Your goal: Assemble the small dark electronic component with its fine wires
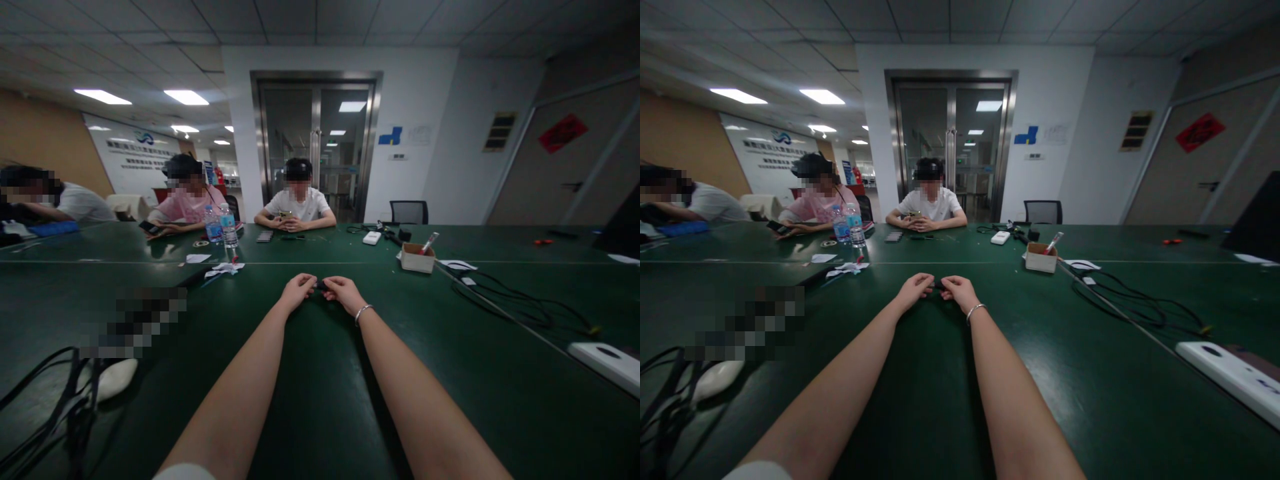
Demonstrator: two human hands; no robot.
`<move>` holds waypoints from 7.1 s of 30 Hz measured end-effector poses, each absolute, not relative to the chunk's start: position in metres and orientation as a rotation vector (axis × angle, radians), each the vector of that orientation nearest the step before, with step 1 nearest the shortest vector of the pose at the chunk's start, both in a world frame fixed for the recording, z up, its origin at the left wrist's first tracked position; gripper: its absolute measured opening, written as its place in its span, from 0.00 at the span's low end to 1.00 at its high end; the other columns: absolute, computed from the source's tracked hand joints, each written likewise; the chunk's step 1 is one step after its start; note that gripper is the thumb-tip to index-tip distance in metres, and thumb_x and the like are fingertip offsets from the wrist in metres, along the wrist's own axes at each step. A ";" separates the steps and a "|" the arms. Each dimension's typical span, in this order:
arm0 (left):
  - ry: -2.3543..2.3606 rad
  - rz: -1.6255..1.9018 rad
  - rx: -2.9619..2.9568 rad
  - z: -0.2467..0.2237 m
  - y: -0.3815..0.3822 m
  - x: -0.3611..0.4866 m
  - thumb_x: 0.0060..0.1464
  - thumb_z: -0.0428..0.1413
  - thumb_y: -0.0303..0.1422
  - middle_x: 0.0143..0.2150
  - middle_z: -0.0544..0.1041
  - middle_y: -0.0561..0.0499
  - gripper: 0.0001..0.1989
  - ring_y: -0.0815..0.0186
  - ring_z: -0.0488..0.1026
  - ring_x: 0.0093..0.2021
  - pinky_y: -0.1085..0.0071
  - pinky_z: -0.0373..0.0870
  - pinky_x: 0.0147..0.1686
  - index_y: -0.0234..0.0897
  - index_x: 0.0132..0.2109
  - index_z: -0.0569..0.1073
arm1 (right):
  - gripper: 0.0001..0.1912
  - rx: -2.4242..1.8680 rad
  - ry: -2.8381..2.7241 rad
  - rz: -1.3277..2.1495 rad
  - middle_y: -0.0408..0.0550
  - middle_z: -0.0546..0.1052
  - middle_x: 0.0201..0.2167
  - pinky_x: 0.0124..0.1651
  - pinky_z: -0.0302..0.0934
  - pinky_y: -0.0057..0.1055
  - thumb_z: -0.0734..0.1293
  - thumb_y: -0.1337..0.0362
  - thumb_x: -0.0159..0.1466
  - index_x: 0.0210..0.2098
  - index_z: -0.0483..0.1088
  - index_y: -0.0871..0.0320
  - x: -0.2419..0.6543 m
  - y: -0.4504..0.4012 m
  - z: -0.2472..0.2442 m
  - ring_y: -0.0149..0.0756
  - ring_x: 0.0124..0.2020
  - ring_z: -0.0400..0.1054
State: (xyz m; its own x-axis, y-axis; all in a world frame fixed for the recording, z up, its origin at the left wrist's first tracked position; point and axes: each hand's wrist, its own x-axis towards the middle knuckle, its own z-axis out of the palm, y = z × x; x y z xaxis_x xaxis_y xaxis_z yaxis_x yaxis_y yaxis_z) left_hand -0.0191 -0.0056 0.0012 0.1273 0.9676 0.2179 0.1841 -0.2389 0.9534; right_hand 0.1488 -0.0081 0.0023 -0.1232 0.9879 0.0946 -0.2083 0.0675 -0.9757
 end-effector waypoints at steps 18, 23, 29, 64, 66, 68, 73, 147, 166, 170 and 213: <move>1.198 1.217 1.607 -0.001 -0.004 -0.017 0.52 0.54 0.38 0.33 0.75 0.48 0.13 0.71 0.69 0.28 0.77 0.62 0.23 0.34 0.41 0.72 | 0.05 -0.911 -1.196 1.326 0.45 0.74 0.19 0.19 0.65 0.18 0.70 0.70 0.56 0.32 0.71 0.65 0.149 -0.007 0.001 0.25 0.17 0.69; 1.204 1.205 1.579 -0.001 -0.004 -0.017 0.55 0.49 0.41 0.25 0.71 0.51 0.16 0.72 0.66 0.23 0.77 0.60 0.22 0.33 0.42 0.71 | 0.06 -0.911 -1.197 1.328 0.44 0.74 0.19 0.19 0.65 0.18 0.71 0.69 0.56 0.32 0.71 0.64 0.149 -0.008 0.001 0.26 0.18 0.69; 1.201 1.189 1.604 0.000 -0.005 -0.018 0.54 0.50 0.42 0.25 0.72 0.51 0.16 0.72 0.65 0.23 0.77 0.60 0.22 0.33 0.41 0.72 | 0.06 -0.899 -1.201 1.327 0.45 0.75 0.19 0.19 0.65 0.18 0.71 0.69 0.56 0.32 0.71 0.64 0.149 -0.007 0.001 0.26 0.18 0.69; 1.204 1.160 1.685 0.001 -0.004 -0.018 0.51 0.53 0.40 0.30 0.74 0.49 0.16 0.69 0.68 0.28 0.75 0.60 0.25 0.34 0.41 0.74 | 0.04 -0.923 -1.196 1.339 0.45 0.75 0.20 0.19 0.65 0.18 0.70 0.71 0.57 0.32 0.71 0.65 0.148 -0.009 0.003 0.26 0.18 0.69; 1.203 1.167 1.668 0.000 -0.003 -0.018 0.51 0.52 0.40 0.30 0.74 0.49 0.16 0.70 0.67 0.27 0.75 0.60 0.25 0.33 0.41 0.74 | 0.03 -0.923 -1.193 1.337 0.45 0.75 0.20 0.19 0.65 0.18 0.70 0.71 0.57 0.32 0.71 0.64 0.148 -0.009 0.003 0.25 0.18 0.69; 1.188 1.165 1.665 -0.001 -0.003 -0.017 0.53 0.50 0.41 0.26 0.73 0.50 0.17 0.70 0.66 0.25 0.75 0.59 0.24 0.33 0.41 0.74 | 0.03 -0.924 -1.195 1.337 0.45 0.75 0.20 0.20 0.65 0.18 0.69 0.71 0.57 0.32 0.72 0.64 0.149 -0.009 0.003 0.26 0.18 0.69; 1.192 1.169 1.667 -0.002 -0.002 -0.017 0.52 0.51 0.39 0.29 0.74 0.50 0.15 0.71 0.67 0.26 0.76 0.60 0.24 0.34 0.41 0.75 | 0.04 -0.920 -1.201 1.330 0.45 0.75 0.21 0.20 0.65 0.18 0.71 0.71 0.56 0.31 0.72 0.64 0.149 -0.010 0.003 0.26 0.18 0.69; 1.154 1.218 1.726 -0.005 -0.002 -0.022 0.48 0.58 0.34 0.37 0.76 0.46 0.14 0.68 0.71 0.33 0.71 0.68 0.35 0.33 0.42 0.74 | 0.05 -0.913 -1.191 1.360 0.46 0.75 0.21 0.20 0.65 0.18 0.71 0.70 0.56 0.33 0.71 0.64 0.150 -0.008 0.002 0.26 0.19 0.70; 1.169 1.197 1.737 0.001 -0.009 -0.019 0.53 0.53 0.37 0.30 0.73 0.49 0.14 0.70 0.69 0.27 0.74 0.67 0.28 0.33 0.43 0.73 | 0.04 -0.894 -1.197 1.367 0.46 0.75 0.21 0.21 0.65 0.18 0.69 0.71 0.57 0.33 0.71 0.65 0.151 -0.008 0.002 0.26 0.19 0.70; 1.200 1.200 1.711 0.004 -0.013 -0.018 0.53 0.53 0.34 0.37 0.74 0.47 0.13 0.70 0.70 0.30 0.76 0.66 0.28 0.34 0.45 0.73 | 0.04 -0.903 -1.192 1.365 0.46 0.75 0.22 0.21 0.66 0.18 0.69 0.71 0.57 0.33 0.71 0.65 0.151 -0.009 0.003 0.26 0.19 0.70; 1.198 1.229 1.662 0.000 -0.007 -0.020 0.47 0.55 0.27 0.38 0.73 0.48 0.16 0.71 0.69 0.30 0.77 0.65 0.26 0.35 0.46 0.72 | 0.04 -0.902 -1.190 1.373 0.46 0.75 0.22 0.21 0.65 0.18 0.68 0.72 0.58 0.34 0.70 0.65 0.151 -0.008 0.002 0.26 0.19 0.70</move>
State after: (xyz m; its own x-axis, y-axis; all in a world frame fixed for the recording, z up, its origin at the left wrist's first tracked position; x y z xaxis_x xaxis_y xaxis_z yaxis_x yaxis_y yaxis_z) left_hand -0.0201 -0.0072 0.0004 0.1076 0.9550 0.2763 0.2519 -0.2950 0.9217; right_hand 0.1513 -0.0078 0.0022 -0.1569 0.9832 0.0929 -0.2310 0.0549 -0.9714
